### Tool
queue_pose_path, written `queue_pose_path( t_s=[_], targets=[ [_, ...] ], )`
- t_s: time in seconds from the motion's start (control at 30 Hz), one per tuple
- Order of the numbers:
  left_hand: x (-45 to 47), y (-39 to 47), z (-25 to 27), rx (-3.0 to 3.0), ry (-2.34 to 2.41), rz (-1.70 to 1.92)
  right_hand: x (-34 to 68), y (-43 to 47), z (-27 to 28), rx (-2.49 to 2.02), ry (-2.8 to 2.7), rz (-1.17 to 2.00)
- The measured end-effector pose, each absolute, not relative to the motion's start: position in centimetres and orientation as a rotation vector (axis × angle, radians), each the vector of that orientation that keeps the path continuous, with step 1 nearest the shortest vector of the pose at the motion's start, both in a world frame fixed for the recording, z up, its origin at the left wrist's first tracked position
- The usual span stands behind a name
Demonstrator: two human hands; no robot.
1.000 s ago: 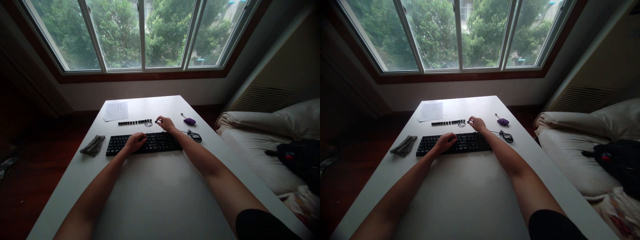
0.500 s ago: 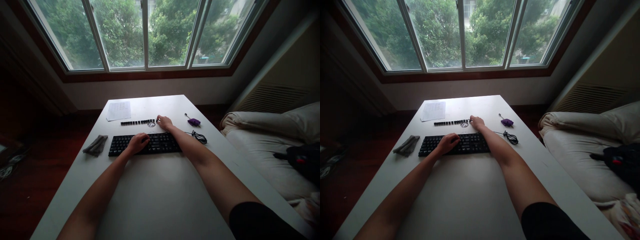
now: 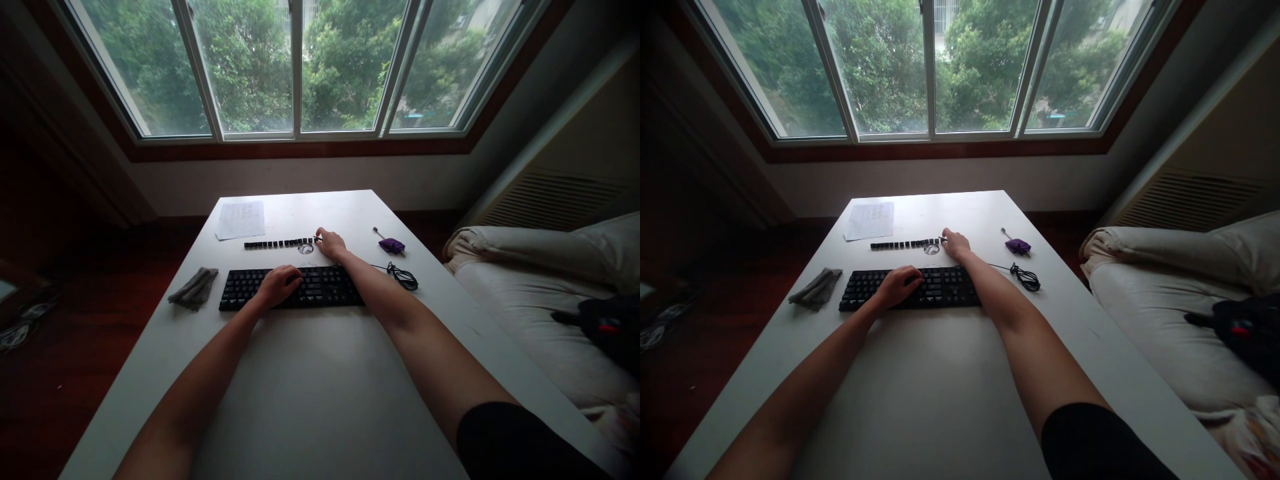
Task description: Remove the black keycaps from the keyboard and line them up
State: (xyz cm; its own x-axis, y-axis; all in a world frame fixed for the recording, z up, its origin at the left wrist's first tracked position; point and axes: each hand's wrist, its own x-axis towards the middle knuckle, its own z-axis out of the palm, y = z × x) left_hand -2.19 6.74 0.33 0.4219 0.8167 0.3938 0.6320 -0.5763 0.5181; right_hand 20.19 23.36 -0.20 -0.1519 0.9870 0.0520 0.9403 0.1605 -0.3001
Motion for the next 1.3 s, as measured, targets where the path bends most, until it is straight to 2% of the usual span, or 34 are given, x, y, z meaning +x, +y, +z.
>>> queue_pose_path(
  t_s=[1.3],
  targets=[
    [-2.1,6.8,0.4,2.383,1.249,0.907,21.5,24.5,-0.7,-1.786,-2.061,0.488]
  ],
)
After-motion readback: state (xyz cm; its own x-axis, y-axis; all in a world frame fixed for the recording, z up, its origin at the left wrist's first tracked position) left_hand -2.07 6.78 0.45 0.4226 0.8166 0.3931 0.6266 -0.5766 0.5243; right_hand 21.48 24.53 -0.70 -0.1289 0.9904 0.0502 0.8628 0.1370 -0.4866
